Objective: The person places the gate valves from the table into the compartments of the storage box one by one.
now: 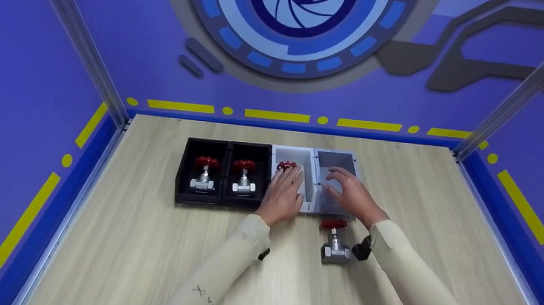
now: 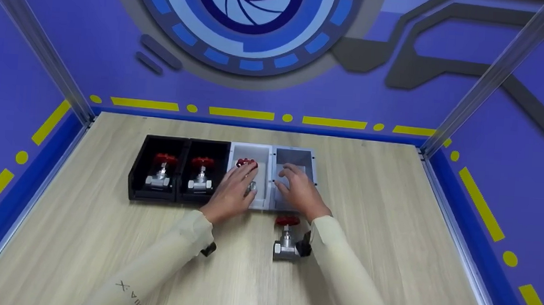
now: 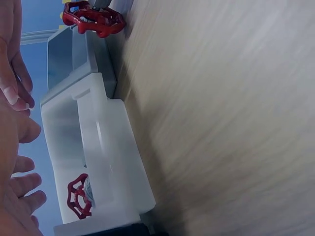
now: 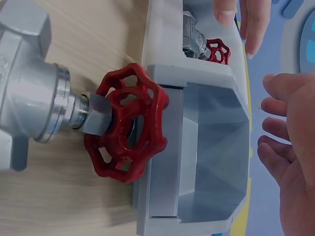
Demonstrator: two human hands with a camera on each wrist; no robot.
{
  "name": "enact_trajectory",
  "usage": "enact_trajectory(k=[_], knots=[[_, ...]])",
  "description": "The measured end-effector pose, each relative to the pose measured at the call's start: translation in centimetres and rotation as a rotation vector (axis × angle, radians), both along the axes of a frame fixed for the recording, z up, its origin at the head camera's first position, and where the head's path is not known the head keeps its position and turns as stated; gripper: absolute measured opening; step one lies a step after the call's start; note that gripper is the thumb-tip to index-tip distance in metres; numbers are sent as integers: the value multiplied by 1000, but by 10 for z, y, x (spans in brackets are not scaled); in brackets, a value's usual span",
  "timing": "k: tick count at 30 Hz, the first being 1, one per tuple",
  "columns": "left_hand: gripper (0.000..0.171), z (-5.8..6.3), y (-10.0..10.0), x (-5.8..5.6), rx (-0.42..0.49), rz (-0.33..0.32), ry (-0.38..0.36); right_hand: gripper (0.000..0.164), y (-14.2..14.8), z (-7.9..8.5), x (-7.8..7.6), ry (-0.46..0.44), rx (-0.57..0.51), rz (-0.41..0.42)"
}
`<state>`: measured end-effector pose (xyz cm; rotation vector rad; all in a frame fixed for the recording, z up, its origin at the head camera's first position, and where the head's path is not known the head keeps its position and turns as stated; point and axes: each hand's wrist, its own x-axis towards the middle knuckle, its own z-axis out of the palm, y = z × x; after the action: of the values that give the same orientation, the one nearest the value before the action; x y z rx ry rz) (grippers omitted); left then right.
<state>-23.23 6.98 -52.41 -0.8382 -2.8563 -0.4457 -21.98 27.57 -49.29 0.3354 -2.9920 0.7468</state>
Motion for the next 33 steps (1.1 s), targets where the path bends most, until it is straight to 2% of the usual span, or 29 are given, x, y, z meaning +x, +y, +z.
enact_trajectory(k=[10,26,33], knots=[[56,0,6,1,-21,3,-26,27,-1,-1,12,-36,20,0],[58,-1,14,4,-39,-24,-31,24,5,-15,33,41,-27,49],[57,-2,16,4,-46,-32,-28,24,9,-17,44,56,-42,24]])
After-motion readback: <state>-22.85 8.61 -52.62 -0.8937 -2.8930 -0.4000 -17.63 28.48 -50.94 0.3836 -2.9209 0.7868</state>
